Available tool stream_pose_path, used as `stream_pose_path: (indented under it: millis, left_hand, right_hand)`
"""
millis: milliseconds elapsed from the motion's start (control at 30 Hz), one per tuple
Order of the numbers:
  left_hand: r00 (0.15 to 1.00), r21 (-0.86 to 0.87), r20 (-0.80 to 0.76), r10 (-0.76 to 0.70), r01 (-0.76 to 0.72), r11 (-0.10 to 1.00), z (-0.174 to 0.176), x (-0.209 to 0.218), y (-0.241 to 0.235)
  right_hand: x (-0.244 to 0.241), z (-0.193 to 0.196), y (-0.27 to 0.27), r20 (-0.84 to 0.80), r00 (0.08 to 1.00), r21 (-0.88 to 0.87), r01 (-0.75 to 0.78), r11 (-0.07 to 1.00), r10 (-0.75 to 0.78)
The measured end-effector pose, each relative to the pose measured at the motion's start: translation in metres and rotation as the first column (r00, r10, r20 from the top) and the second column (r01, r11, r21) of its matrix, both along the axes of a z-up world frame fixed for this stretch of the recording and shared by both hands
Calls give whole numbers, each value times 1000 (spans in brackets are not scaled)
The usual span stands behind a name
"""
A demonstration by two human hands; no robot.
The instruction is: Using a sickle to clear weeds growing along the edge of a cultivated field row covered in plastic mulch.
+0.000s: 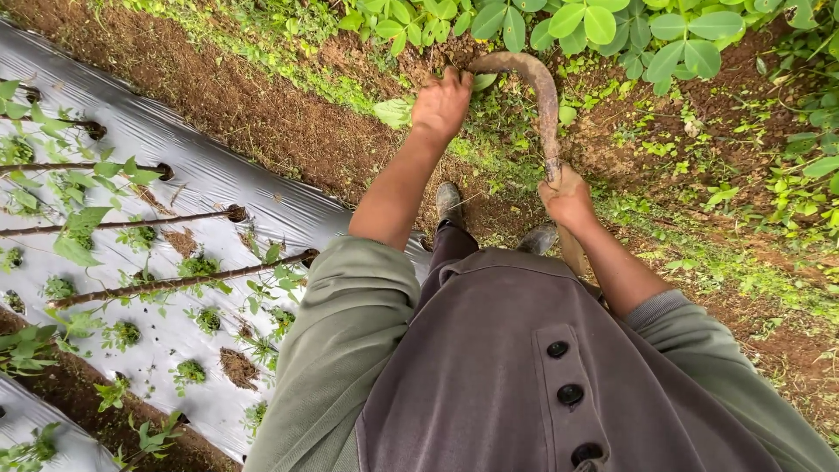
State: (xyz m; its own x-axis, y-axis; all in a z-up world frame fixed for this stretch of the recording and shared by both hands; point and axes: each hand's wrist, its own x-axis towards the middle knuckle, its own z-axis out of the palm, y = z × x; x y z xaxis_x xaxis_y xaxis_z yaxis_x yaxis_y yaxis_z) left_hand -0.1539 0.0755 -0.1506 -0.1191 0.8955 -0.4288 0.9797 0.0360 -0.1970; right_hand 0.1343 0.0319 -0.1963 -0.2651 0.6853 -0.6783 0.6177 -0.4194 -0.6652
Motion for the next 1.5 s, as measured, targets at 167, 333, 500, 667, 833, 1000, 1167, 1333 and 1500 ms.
stream_pose_path:
  millis: [167,333,500,667,833,1000,1167,1333,1500]
  left_hand:
    - [997,-26,56,55,-54,998,9,-2,3]
    - [1000,-51,10,10,-9,999,10,2,7]
    - [1000,-35,8,-3,4,999,8,3,11]
    - [999,-76,1,41,-41,996,6,3,2]
    - [991,-77,45,126,-122,989,0,1,2]
    - [995,-74,20,96,-95,993,-3,1,3]
    - [996,-114,-21,89,-91,989,6,2,6]
    - [997,-74,1,74,-73,995,-2,-1,12]
    - [998,-83,-46,31,-35,996,13,-4,7]
  right_hand:
    - [20,-4,1,-26,999,-10,-31,999,31]
    - [10,-7,0,-14,999,-31,-34,999,34]
    - [25,-1,4,15,1000,-55,-23,998,24]
    - [23,2,-8,81,991,18,-104,994,102]
    - [24,4,-8,-39,999,24,-15,1000,16]
    - [4,13,7,128,983,12,-137,990,135]
    - [16,39,6,118,983,-38,-140,989,143]
    - [2,33,10,133,979,-52,-151,987,157]
    - [37,35,6,138,973,-6,-188,982,187]
